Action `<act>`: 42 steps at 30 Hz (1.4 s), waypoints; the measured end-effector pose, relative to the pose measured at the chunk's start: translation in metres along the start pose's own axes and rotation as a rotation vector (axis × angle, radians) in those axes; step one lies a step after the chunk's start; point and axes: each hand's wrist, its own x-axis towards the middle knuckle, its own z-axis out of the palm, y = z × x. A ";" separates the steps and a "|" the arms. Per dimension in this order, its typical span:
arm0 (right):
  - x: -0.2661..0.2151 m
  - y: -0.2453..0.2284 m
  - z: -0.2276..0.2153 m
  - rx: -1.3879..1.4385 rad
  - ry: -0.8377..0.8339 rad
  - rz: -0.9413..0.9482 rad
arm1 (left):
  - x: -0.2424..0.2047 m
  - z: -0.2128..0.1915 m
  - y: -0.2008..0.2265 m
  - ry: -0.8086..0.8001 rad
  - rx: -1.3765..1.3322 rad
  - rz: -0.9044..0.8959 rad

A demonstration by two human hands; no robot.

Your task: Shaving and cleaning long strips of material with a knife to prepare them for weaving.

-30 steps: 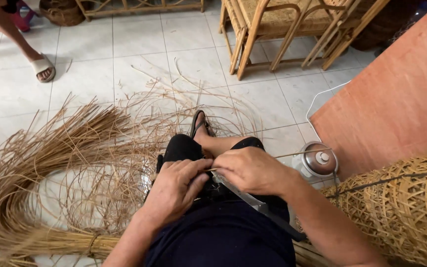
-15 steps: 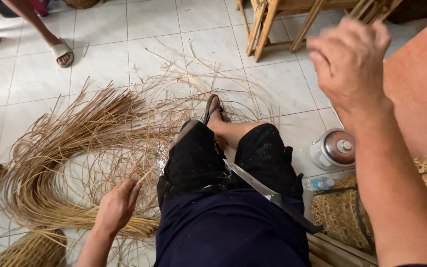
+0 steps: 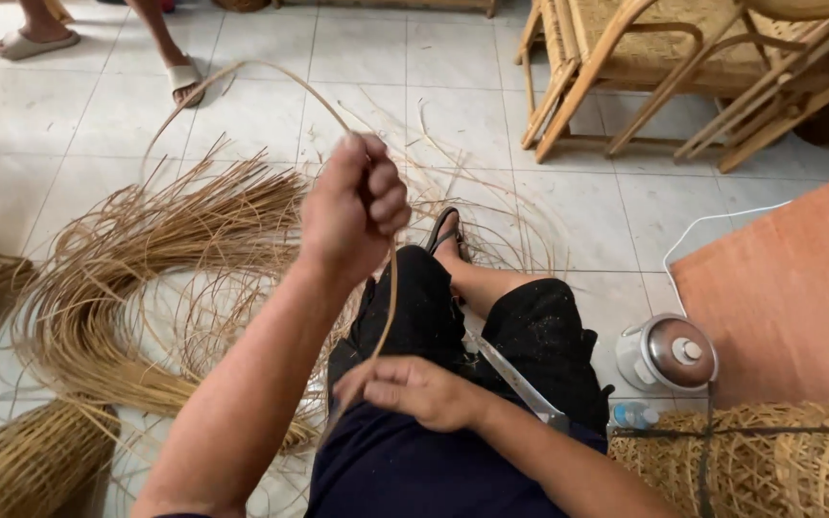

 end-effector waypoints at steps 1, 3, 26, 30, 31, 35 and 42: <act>-0.004 -0.007 0.002 -0.028 -0.110 0.045 | 0.002 -0.005 0.007 0.037 -0.065 0.045; -0.009 -0.011 0.006 -0.051 -0.224 0.089 | 0.005 -0.022 0.016 0.080 -0.128 0.092; 0.045 -0.070 -0.115 0.378 0.562 -0.074 | -0.218 -0.068 0.039 -0.156 1.257 -0.872; 0.056 -0.090 -0.148 0.156 0.644 -0.139 | -0.297 -0.194 0.011 0.142 0.877 -0.571; 0.057 -0.094 -0.151 0.126 0.656 -0.152 | -0.308 -0.211 0.012 0.135 1.222 -0.625; 0.069 -0.112 -0.165 0.222 0.807 -0.215 | -0.332 -0.224 0.005 0.047 0.418 -0.287; 0.049 -0.123 -0.178 0.203 0.897 -0.233 | -0.225 -0.090 0.013 0.404 0.955 -0.110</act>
